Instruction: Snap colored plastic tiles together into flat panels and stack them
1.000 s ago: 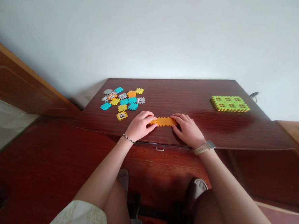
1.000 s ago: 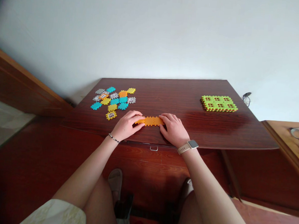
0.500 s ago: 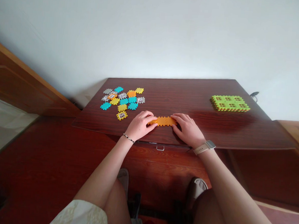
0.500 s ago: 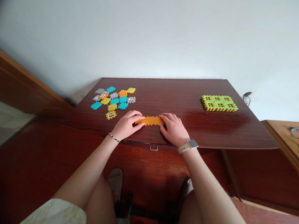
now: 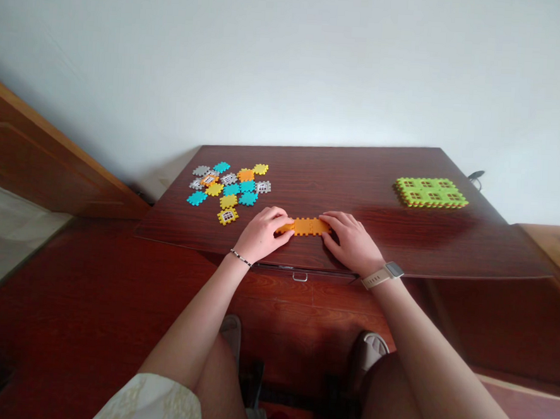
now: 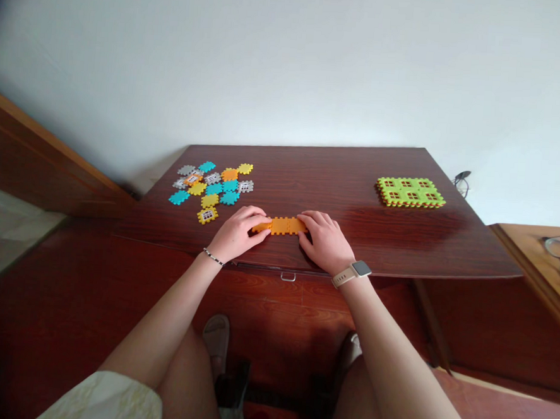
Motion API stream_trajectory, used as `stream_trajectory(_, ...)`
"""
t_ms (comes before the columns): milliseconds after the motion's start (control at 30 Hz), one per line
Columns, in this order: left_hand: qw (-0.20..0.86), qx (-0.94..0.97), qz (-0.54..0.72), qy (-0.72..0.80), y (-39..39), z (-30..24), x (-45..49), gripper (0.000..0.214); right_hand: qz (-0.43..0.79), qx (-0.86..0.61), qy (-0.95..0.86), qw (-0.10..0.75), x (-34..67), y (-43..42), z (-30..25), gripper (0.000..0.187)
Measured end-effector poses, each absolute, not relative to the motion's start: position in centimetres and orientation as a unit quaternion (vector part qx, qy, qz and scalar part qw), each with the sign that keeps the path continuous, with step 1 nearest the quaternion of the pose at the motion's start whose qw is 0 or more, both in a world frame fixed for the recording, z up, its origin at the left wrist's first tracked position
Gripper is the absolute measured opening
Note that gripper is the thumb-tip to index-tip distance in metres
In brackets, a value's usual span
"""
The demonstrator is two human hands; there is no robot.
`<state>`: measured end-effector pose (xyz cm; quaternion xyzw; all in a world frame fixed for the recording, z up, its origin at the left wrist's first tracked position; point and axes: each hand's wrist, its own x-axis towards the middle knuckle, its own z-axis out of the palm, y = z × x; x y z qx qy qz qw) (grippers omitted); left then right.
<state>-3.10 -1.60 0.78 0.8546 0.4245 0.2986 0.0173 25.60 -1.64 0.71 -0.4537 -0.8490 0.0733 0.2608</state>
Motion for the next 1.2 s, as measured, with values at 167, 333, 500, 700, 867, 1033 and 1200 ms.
stream_trajectory(167,0.011,0.856,0.295,0.425,-1.63,0.83,-3.0,0.016,0.075,-0.453,-0.849,0.261,25.59,-1.66,0.75,0.042)
stream_trajectory(333,0.007,0.856,0.291,0.427,-1.78,1.03,-2.92,0.013,0.077,-0.454,-0.849,0.259,25.55,-1.7,0.86,0.043)
stream_trajectory(500,0.011,0.857,0.28,0.432,-1.82,1.21,-2.89,0.013,0.077,-0.457,-0.848,0.257,25.55,-1.73,0.92,0.042)
stream_trajectory(700,0.016,0.857,0.276,0.434,-1.75,1.24,-2.87,0.013,0.076,-0.454,-0.849,0.258,25.57,-1.76,0.93,0.042)
stream_trajectory(867,0.019,0.858,0.271,0.436,-1.72,1.31,-2.83,0.013,0.079,-0.453,-0.849,0.259,25.61,-1.72,0.85,0.043)
stream_trajectory(1033,0.021,0.857,0.271,0.439,-1.73,1.34,-2.8,0.013,0.081,-0.452,-0.85,0.258,25.62,-1.69,0.85,0.043)
stream_trajectory(1200,0.024,0.855,0.269,0.442,-1.82,1.41,-2.76,0.014,0.078,-0.454,-0.849,0.258,25.59,-1.69,0.85,0.043)
